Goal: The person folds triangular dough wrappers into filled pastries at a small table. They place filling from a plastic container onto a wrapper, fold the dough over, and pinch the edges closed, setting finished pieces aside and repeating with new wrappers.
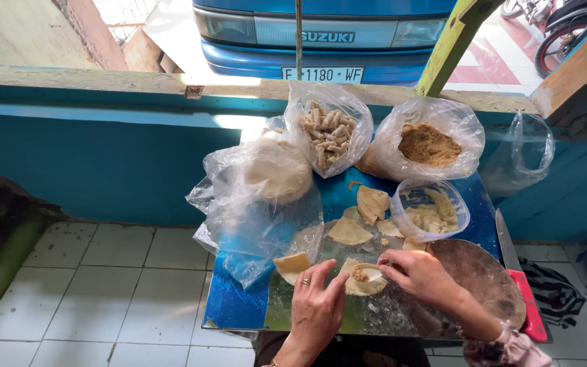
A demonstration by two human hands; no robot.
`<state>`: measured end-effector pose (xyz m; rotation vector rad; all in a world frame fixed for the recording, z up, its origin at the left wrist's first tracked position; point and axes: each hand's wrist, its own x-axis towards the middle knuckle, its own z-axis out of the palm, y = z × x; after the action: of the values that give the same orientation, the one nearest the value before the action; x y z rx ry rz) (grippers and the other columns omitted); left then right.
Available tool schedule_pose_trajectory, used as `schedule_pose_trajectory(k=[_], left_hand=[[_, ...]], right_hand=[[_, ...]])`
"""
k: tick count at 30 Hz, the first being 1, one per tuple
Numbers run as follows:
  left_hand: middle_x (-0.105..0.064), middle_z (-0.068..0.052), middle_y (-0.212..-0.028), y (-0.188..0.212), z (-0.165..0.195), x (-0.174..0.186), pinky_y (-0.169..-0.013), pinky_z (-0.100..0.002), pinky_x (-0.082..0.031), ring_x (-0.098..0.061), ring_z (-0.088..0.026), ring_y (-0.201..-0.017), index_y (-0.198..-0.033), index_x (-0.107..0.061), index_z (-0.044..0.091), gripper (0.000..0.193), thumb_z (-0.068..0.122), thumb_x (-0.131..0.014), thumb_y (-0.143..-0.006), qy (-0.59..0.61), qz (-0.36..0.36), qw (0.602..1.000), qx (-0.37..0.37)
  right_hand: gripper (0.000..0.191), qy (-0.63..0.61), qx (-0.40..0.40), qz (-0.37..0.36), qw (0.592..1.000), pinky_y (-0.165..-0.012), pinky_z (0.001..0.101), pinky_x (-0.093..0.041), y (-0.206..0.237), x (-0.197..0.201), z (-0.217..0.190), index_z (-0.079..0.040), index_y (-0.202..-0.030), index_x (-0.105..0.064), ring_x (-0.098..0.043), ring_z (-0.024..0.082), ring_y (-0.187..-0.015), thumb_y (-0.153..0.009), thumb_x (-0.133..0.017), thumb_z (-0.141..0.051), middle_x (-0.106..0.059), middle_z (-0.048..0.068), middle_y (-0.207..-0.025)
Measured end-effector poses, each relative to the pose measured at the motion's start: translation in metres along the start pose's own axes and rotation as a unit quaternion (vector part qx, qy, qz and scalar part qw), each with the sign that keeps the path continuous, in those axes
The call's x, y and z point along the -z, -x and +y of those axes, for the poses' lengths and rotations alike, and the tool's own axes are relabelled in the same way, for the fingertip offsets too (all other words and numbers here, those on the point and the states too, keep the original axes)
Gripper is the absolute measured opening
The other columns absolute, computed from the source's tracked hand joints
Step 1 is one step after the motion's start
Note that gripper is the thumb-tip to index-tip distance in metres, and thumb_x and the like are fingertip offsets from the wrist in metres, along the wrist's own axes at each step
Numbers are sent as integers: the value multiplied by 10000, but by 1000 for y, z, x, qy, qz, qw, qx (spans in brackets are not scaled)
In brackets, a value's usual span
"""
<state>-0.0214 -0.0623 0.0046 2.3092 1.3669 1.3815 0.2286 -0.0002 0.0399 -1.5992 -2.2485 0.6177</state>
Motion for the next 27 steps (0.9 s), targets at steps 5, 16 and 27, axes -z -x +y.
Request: schedule_pose_trajectory(k=[5, 16, 27], left_hand=[[-552, -204, -1374, 3, -2, -6, -1037, -497, -410, -549, -369, -1236, -1282, -673, 83, 435, 99, -709, -849, -39, -59, 996, -49], [-531, -194, -1417, 3, 0, -11, -1067, -516, -373, -522, -334, -1277, -1271, -683, 96, 432, 125, -700, -840, -80, -66, 992, -77], [-596, -122, -1278, -19, -2, -27, -1015, -500, -376, -572, -292, -1206, -957, -684, 74, 154, 104, -695, -806, -75, -87, 991, -65]], right_hand=[[176, 27, 101, 86, 991, -683, 360, -583, 8, -8, -13, -124, -990, -743, -730, 268, -803, -875, -702, -250, -741, 54, -908], [168, 55, 118, 92, 987, -639, 372, -564, 7, -19, -8, -146, -995, -737, -711, 260, -759, -872, -707, -257, -695, 40, -857], [159, 59, 116, 84, 988, -630, 381, -563, 7, -17, -7, -158, -999, -730, -704, 265, -753, -883, -700, -262, -680, 42, -846]])
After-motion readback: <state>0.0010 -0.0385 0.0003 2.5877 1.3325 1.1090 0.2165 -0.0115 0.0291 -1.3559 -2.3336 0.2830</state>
